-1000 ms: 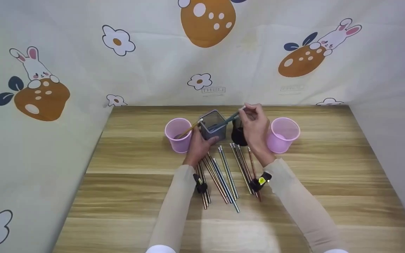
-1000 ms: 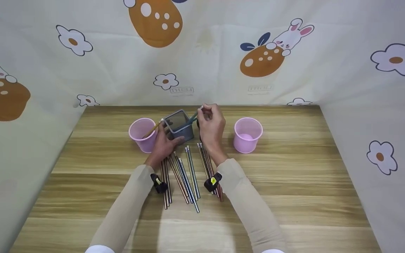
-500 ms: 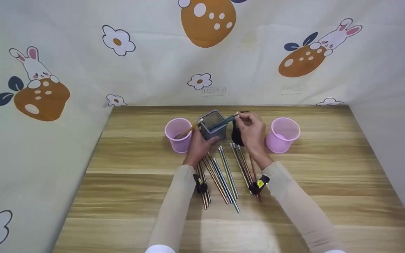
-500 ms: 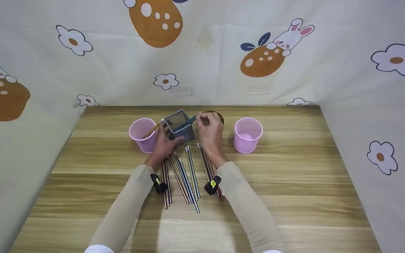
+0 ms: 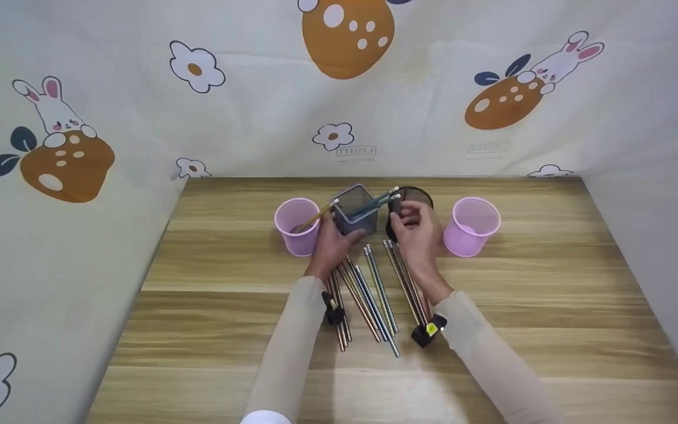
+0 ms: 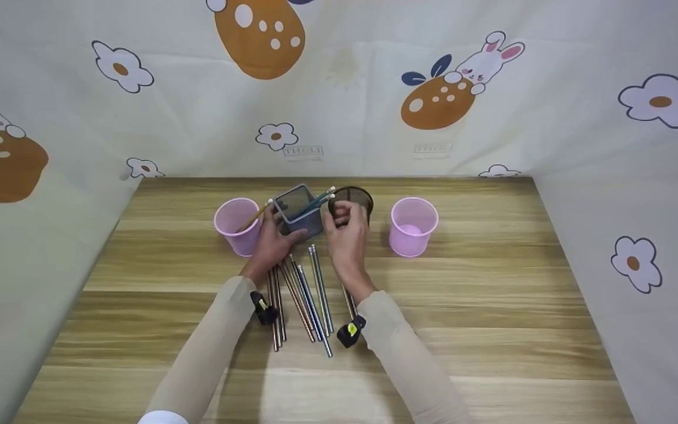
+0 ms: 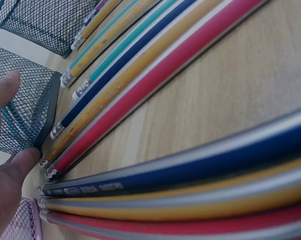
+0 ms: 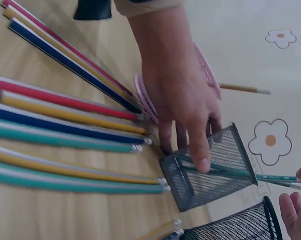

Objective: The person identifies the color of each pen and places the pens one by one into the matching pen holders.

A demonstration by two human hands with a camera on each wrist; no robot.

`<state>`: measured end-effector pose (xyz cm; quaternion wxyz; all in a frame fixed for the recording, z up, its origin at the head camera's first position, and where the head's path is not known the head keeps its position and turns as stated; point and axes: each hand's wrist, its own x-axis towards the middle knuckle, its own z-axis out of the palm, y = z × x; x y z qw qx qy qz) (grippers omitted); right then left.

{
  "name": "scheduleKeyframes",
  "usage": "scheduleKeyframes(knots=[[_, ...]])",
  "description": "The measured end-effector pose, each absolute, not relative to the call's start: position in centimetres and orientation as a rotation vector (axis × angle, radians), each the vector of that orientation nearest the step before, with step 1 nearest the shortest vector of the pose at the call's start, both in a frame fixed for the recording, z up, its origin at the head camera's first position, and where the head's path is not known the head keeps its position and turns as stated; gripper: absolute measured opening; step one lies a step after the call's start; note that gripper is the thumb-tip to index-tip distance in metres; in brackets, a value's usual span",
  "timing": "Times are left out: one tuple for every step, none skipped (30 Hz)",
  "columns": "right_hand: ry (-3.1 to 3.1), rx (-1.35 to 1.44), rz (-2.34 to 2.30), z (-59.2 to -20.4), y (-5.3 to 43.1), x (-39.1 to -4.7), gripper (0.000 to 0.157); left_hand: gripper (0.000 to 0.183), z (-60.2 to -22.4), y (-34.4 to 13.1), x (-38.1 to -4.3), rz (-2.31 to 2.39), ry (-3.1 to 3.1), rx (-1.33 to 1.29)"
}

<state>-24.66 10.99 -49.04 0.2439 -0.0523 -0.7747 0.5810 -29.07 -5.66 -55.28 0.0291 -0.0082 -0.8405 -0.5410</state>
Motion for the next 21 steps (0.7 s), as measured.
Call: scheduleKeyframes(knots=[[-2.124, -0.131, 1.584, -49.3, 10.8, -24.3, 0.023, 0.085, -55.4, -5.7, -29.1, -1.671, -2.59, -0.025], [-2.139, -0.115, 1.578, -49.6, 10.5, -24.1, 0.022, 0.085, -55.4, -5.7, -29.1, -1.669, -2.591, -0.023], [-2.158, -0.097, 1.576, -49.9, 10.3, -23.8, 0.021, 0.085, -55.4, -5.7, -29.1, -1.67, -2.591, -0.02], [-2.177, -0.078, 1.579, -50.2, 10.1, -23.5, 0.02, 0.085, -55.5, -5.7, -29.1, -1.677, -2.584, -0.023], [-2.199, -0.061, 1.577, -50.5, 9.9, -23.3, 0.019, 0.085, -55.5, -5.7, -29.1, -1.687, -2.576, -0.028], [-2.223, -0.049, 1.579, -50.8, 9.8, -23.1, 0.02, 0.085, -55.5, -5.7, -29.1, -1.694, -2.57, -0.031], [-2.253, -0.04, 1.576, -51.1, 9.6, -22.8, 0.02, 0.085, -55.5, -5.7, -29.1, -1.701, -2.566, -0.032], [-2.286, -0.037, 1.571, -51.4, 9.5, -22.6, 0.022, 0.085, -55.4, -5.7, -29.1, -1.704, -2.567, -0.031], [-2.32, -0.04, 1.565, -51.6, 9.4, -22.4, 0.023, 0.085, -55.4, -5.7, -29.1, -1.71, -2.565, -0.031], [-2.353, -0.04, 1.554, -51.8, 9.4, -22.2, 0.024, 0.085, -55.5, -5.7, -29.0, -1.717, -2.564, -0.031], [-2.383, -0.04, 1.543, -52.0, 9.3, -22.0, 0.025, 0.085, -55.5, -5.7, -29.0, -1.716, -2.569, -0.027], [-2.409, -0.041, 1.531, -52.2, 9.3, -21.8, 0.025, 0.085, -55.5, -5.7, -29.0, -1.711, -2.576, -0.022], [-2.433, -0.04, 1.517, -52.4, 9.2, -21.7, 0.026, 0.085, -55.5, -5.7, -29.0, -1.71, -2.579, -0.02], [-2.456, -0.038, 1.497, -52.6, 9.2, -21.7, 0.026, 0.086, -55.4, -5.7, -28.9, -1.708, -2.581, -0.019], [-2.48, -0.04, 1.472, -52.8, 9.2, -21.6, 0.026, 0.086, -55.4, -5.7, -28.9, -1.708, -2.581, -0.018], [-2.501, -0.037, 1.447, -52.9, 9.2, -21.5, 0.027, 0.086, -55.4, -5.7, -28.9, -1.706, -2.582, -0.018], [-2.519, -0.035, 1.43, -53.1, 9.3, -21.5, 0.027, 0.085, -55.4, -5.7, -28.9, -1.702, -2.583, -0.018], [-2.537, -0.035, 1.416, -53.3, 9.3, -21.5, 0.028, 0.085, -55.4, -5.6, -28.9, -1.702, -2.581, -0.018], [-2.554, -0.03, 1.393, -53.5, 9.3, -21.4, 0.029, 0.084, -55.3, -5.6, -28.9, -1.705, -2.578, -0.021], [-2.57, -0.025, 1.373, -53.6, 9.3, -21.4, 0.029, 0.083, -55.3, -5.6, -28.9, -1.706, -2.578, -0.023], [-2.583, -0.017, 1.352, -53.8, 9.4, -21.3, 0.029, 0.083, -55.3, -5.6, -28.9, -1.708, -2.576, -0.025]])
